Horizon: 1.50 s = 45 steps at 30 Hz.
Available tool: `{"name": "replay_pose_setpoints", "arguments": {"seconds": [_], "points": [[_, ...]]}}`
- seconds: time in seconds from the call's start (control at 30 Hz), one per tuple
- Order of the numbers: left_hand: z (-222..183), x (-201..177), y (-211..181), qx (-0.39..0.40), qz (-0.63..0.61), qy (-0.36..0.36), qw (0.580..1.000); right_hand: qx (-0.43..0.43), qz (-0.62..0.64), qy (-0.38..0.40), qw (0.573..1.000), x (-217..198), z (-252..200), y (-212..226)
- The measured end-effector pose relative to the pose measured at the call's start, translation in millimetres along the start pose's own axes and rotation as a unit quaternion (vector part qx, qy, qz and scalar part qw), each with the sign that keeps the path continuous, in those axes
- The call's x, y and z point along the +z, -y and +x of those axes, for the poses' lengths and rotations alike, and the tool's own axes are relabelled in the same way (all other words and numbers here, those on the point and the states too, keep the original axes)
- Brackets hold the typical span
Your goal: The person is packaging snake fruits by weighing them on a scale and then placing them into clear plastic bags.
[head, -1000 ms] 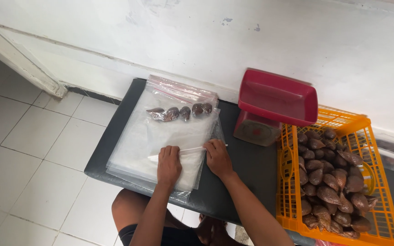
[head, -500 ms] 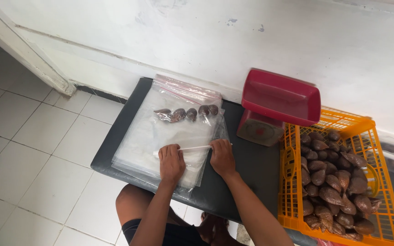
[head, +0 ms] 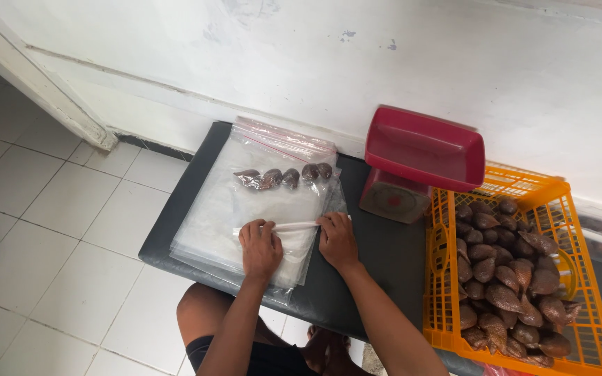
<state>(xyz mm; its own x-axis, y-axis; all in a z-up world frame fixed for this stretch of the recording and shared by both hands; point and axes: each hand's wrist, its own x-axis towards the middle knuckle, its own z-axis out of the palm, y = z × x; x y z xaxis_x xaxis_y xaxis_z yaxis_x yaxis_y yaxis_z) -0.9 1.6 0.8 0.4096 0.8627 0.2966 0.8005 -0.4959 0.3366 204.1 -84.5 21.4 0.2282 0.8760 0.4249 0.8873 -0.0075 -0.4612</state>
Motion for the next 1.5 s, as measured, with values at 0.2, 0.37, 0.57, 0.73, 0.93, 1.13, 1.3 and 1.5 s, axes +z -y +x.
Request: {"name": "replay_pose_setpoints", "arguments": {"seconds": [0.2,0.37,0.57,0.73,0.93,1.13,1.3,1.5], "points": [[-2,21,10,-0.011,-0.051,-0.039,0.998,0.033,-0.008,-0.02,0.999,10,-4,-8],[-2,14,7,0.011,-0.042,-0.054,0.998,0.017,0.001,-0.029,0.999,3,-1,-1],[1,-6,-4,0.017,-0.037,-0.066,0.997,0.003,-0.033,-0.023,0.999,2,-1,-3],[2,6,2,0.011,-0.038,-0.066,0.997,0.009,-0.029,-0.016,0.999,9,-3,-10],[1,21,10,-0.028,-0.046,-0.041,0.998,0.008,-0.047,-0.029,0.998,20,-7,-19],[1,20,8,0.001,-0.048,-0.085,0.995,0.031,-0.005,-0.041,0.999,10,-3,-7],[2,7,2,0.028,-0.039,-0.13,0.99,0.012,-0.03,-0.043,0.999,-5,0,5],[1,1,-1,0.003,-0.048,-0.091,0.995,0.032,-0.029,-0.03,0.999,20,-6,-17]]}}
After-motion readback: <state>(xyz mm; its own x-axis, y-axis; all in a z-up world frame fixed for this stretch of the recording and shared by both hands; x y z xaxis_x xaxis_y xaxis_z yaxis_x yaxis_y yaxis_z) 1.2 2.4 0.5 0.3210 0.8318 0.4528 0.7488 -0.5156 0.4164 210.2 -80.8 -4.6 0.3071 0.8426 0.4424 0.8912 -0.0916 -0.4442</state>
